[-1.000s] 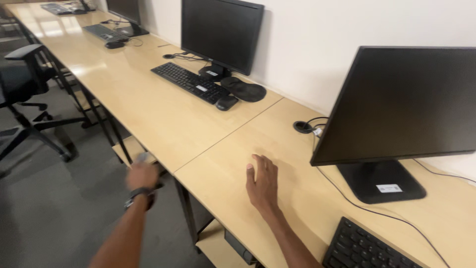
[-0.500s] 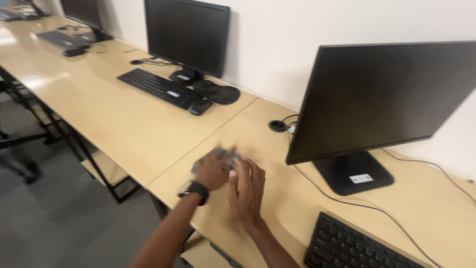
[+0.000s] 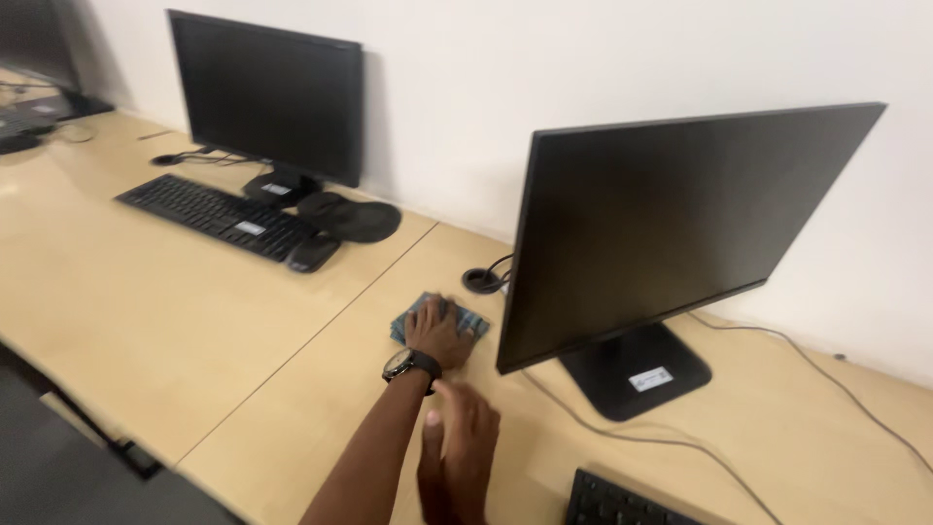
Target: The person cleans a computer workstation using a blue cloth. They wipe the desk surface, the base of the monitor, and the screen itself. The person also moves the keyboard and mouse to clean underneath them.
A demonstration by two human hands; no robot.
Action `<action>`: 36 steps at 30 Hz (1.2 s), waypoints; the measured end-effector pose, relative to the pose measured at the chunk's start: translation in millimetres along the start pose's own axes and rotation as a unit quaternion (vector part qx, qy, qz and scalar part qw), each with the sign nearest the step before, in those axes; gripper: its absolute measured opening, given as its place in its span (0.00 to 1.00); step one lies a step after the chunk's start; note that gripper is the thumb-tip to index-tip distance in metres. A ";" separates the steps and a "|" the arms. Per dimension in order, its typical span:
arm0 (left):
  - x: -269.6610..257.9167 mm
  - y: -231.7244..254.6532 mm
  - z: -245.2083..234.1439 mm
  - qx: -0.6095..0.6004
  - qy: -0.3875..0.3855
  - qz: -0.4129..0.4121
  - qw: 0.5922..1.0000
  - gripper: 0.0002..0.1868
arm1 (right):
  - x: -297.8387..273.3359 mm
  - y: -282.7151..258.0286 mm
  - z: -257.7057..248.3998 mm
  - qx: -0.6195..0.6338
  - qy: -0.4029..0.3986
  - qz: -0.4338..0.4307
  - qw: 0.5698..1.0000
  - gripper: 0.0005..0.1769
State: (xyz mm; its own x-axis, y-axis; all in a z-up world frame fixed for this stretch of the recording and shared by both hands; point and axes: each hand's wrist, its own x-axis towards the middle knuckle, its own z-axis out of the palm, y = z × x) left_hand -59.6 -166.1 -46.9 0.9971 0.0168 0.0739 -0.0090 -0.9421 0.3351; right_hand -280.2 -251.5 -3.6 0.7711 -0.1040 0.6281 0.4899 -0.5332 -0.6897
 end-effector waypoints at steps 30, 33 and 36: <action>-90.2 -31.4 9.0 -0.390 0.155 0.230 0.878 0.23 | 79.3 141.5 75.1 -0.231 -0.238 -0.033 0.943 0.34; -99.3 -24.6 13.1 -0.218 0.202 0.178 0.938 0.28 | 62.8 152.6 61.4 -0.421 -0.186 -0.199 0.865 0.30; -115.4 -15.3 -2.3 -0.053 0.147 0.126 0.980 0.24 | 55.1 122.4 36.0 -0.353 -0.215 -0.014 0.911 0.32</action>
State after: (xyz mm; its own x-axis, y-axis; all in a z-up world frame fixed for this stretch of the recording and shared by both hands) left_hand -174.7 -152.8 -58.4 0.8981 -0.1014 0.4279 -0.2746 -0.8894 0.3655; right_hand -163.1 -292.3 -66.4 0.9245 0.1746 0.3388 0.2449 -0.9532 -0.1772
